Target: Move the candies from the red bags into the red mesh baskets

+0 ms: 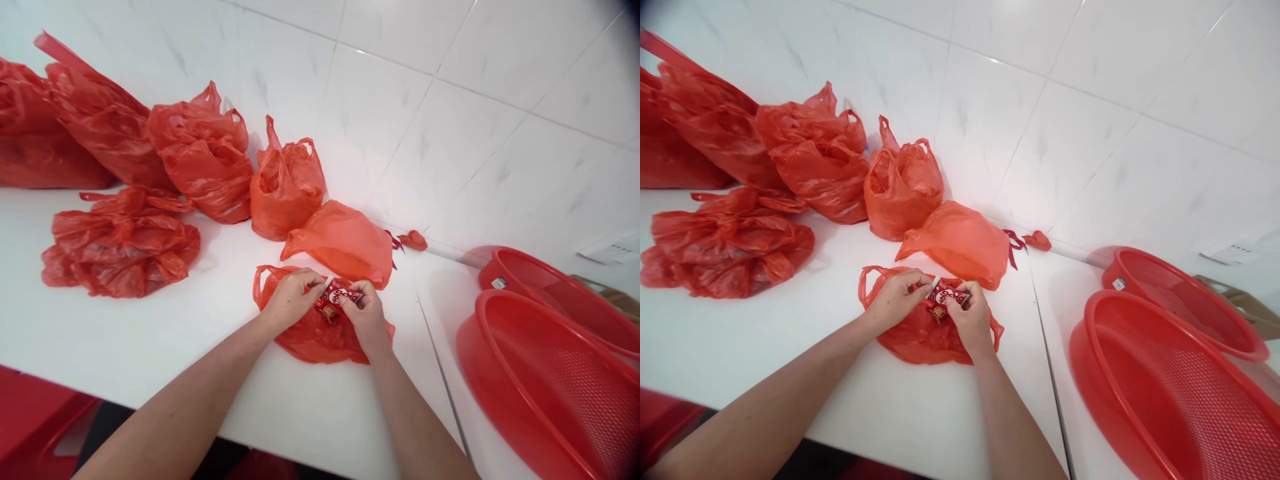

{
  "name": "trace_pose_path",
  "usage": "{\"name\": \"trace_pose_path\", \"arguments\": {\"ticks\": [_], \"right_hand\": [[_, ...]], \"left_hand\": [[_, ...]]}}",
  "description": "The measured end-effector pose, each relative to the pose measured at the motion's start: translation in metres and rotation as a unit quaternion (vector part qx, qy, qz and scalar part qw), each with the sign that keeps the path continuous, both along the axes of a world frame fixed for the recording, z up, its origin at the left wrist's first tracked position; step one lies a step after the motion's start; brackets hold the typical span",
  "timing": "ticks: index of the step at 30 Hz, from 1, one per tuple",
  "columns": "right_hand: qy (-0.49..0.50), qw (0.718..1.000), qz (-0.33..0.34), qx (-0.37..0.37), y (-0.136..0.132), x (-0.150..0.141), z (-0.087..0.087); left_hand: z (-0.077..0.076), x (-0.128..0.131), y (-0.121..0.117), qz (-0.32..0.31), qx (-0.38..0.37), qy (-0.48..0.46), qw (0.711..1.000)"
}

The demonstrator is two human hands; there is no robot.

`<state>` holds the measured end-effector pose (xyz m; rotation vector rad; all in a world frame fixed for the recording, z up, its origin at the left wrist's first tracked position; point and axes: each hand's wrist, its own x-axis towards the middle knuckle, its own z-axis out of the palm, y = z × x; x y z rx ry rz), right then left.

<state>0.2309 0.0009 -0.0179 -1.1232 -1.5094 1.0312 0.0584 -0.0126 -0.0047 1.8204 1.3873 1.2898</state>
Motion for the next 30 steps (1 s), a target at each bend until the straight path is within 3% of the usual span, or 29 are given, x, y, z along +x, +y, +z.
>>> {"name": "trace_pose_path", "arguments": {"ticks": [8,13,20,30], "right_hand": [[-0.004,0.998,0.065,0.026,-0.0014,-0.0001,0.0043],[-0.011,0.998,0.064,0.022,-0.0028,-0.002,0.0041],[0.011,1.0,0.02,0.013,-0.0043,-0.0017,0.0046],[0.005,0.999,0.042,0.011,-0.0041,-0.0012,0.005]], "left_hand": [[0.0042,0.0026,-0.0053,-0.018,0.001,-0.006,1.0],[0.0048,0.0065,-0.0083,-0.053,0.005,-0.024,0.998],[0.0038,0.0057,-0.0063,-0.022,-0.031,-0.033,0.999],[-0.0006,0.0074,-0.0037,-0.019,-0.04,-0.04,0.998]]}}
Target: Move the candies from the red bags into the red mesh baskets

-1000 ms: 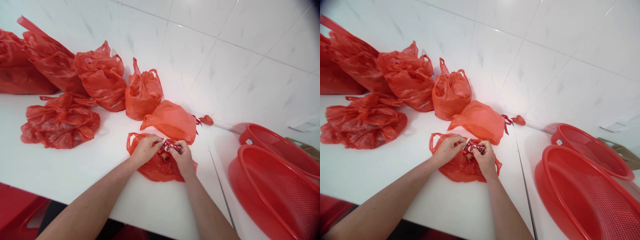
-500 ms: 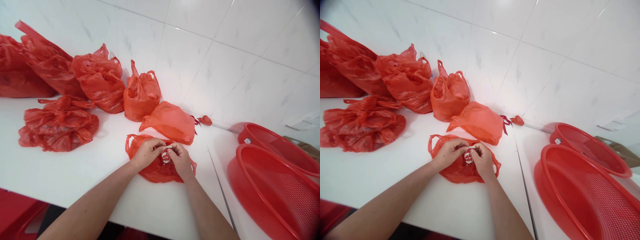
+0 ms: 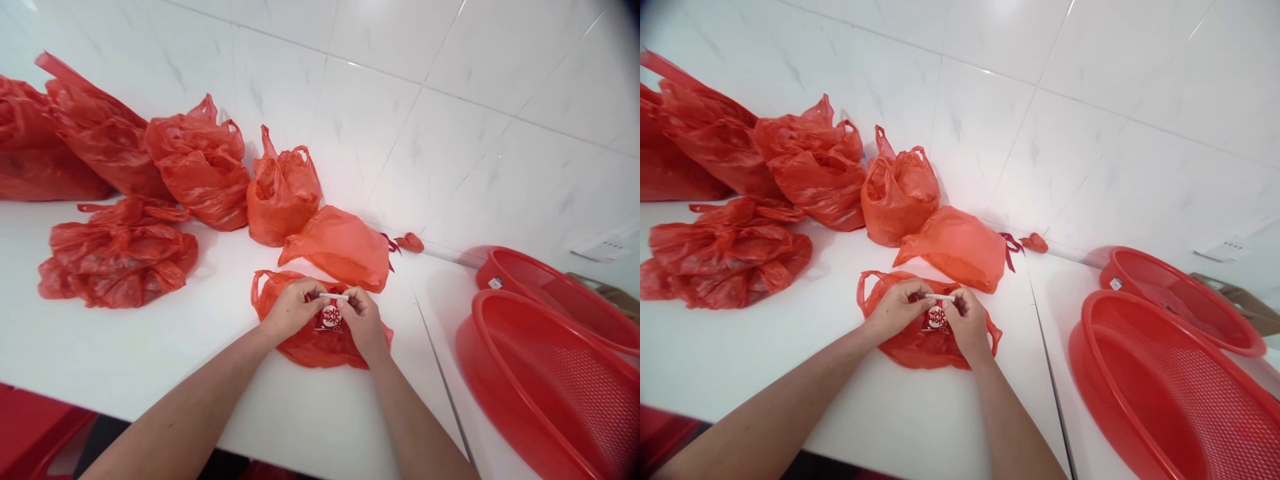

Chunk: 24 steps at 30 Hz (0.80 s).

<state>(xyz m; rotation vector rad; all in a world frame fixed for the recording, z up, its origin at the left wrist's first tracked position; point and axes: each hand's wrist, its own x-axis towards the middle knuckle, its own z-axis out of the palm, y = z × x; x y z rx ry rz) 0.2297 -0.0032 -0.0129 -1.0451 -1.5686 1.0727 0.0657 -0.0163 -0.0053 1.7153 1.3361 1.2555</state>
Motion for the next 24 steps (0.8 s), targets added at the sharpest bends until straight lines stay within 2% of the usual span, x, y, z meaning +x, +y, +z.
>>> {"name": "trace_pose_path", "arguments": {"ticks": [6,13,18,24], "right_hand": [[-0.052,0.997,0.008,0.054,-0.0023,-0.0014,0.0065],[-0.066,0.996,-0.021,0.054,-0.0003,-0.0015,0.0021],[-0.067,0.998,-0.007,0.019,-0.0012,-0.0023,0.0041],[-0.071,0.997,-0.005,0.031,-0.0029,-0.0028,0.0059]], "left_hand": [[0.0052,0.0015,-0.0046,-0.052,-0.01,-0.027,0.998],[0.0059,0.0009,-0.0048,-0.029,-0.001,-0.021,0.999],[0.005,0.0016,-0.0049,-0.03,0.003,-0.01,1.0],[0.0045,0.0014,-0.0042,-0.04,0.013,0.002,0.999]]}}
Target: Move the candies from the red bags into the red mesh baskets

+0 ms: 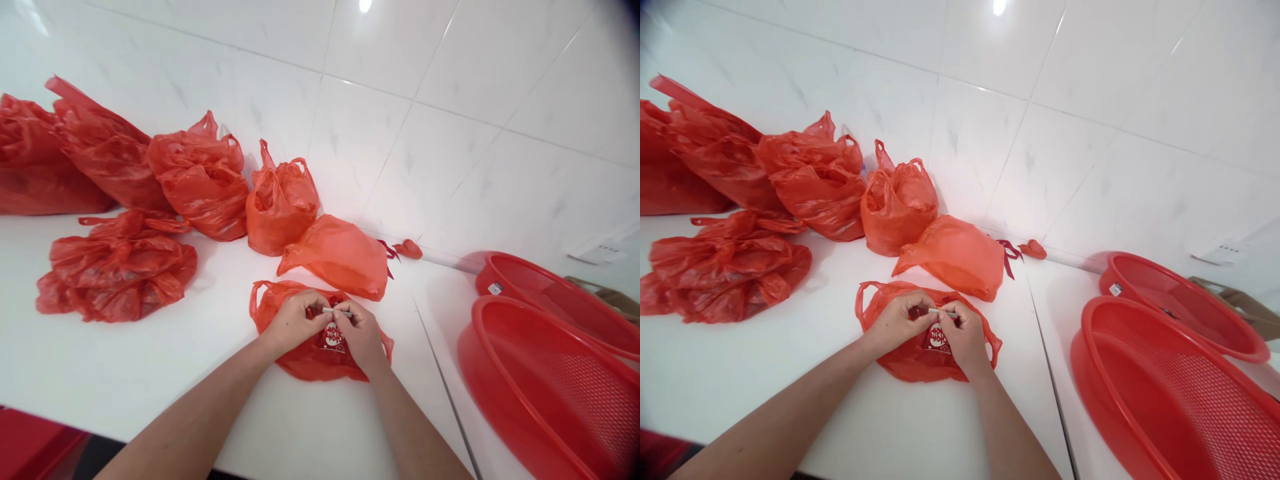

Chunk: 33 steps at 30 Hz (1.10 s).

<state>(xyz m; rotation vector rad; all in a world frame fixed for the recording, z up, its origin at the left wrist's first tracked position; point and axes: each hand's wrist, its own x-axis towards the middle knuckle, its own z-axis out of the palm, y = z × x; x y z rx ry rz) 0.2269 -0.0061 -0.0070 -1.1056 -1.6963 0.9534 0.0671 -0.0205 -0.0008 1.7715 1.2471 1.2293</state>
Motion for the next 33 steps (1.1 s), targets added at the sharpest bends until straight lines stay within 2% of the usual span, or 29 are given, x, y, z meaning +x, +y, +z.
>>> {"name": "trace_pose_path", "arguments": {"ticks": [8,14,16,20,22,29,33], "right_hand": [[-0.025,1.0,0.003,0.002,-0.001,0.001,0.0],[0.001,0.995,-0.094,-0.034,0.006,0.003,-0.004],[0.008,0.993,-0.11,-0.048,0.008,0.004,-0.006],[0.01,0.992,-0.117,-0.043,0.01,0.004,-0.008],[0.009,0.992,-0.116,-0.043,0.01,0.004,-0.008],[0.033,0.991,-0.11,-0.071,0.009,0.004,-0.007],[0.024,0.99,-0.119,-0.07,0.008,0.002,-0.007]], "left_hand": [[0.0,0.001,-0.001,-0.005,0.016,0.016,1.0],[-0.004,-0.014,0.008,0.086,0.024,0.131,0.987],[-0.006,-0.016,0.01,0.073,0.034,0.167,0.983],[-0.01,-0.016,0.01,0.006,0.052,0.204,0.978],[-0.011,-0.015,0.01,0.002,0.044,0.211,0.977],[-0.004,-0.016,0.009,0.106,0.006,0.111,0.988],[-0.002,-0.015,0.008,0.156,0.024,0.025,0.987]]}}
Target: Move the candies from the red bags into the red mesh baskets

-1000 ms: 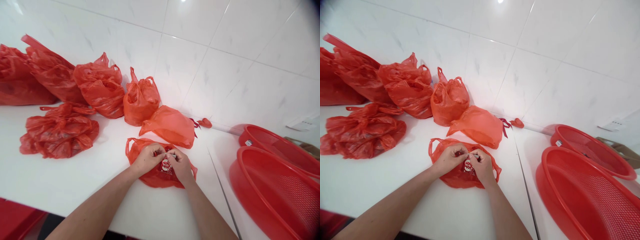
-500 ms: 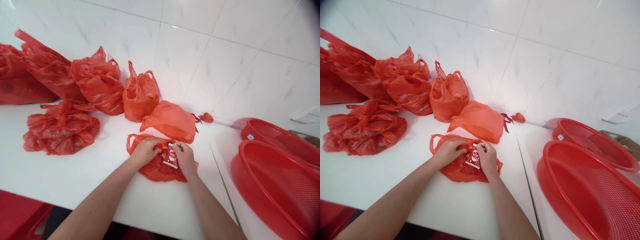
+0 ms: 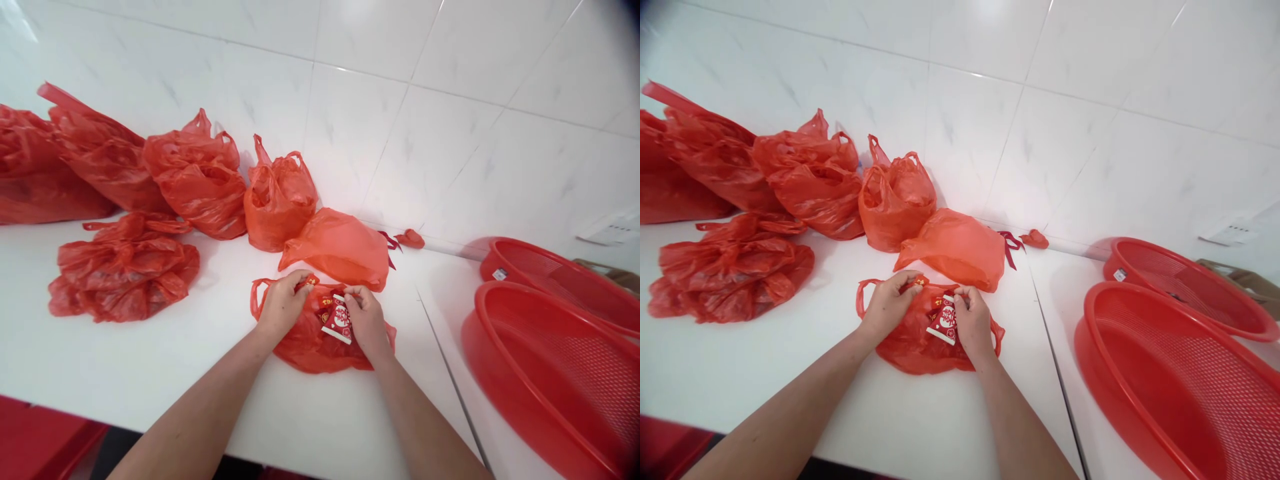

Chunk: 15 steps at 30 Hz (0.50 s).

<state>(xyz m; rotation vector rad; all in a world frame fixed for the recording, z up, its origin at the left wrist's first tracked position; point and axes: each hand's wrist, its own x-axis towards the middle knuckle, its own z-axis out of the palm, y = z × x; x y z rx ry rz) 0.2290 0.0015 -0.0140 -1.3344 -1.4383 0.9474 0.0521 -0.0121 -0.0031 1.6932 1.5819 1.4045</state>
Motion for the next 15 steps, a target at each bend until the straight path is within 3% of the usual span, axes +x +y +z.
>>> {"name": "trace_pose_path", "arguments": {"ticks": [8,12,15], "right_hand": [[0.029,0.997,0.07,0.002,-0.002,-0.0055,-0.0038],[-0.004,0.997,0.065,0.048,-0.0018,-0.0037,-0.0017],[-0.019,0.995,0.054,0.077,-0.0017,-0.002,0.0001]], "left_hand": [[0.0057,0.0006,-0.0026,0.011,0.031,-0.046,0.998],[0.0065,0.0033,-0.0034,-0.021,0.049,-0.03,0.998],[0.0053,0.008,-0.0044,-0.06,0.008,-0.064,0.996]]}}
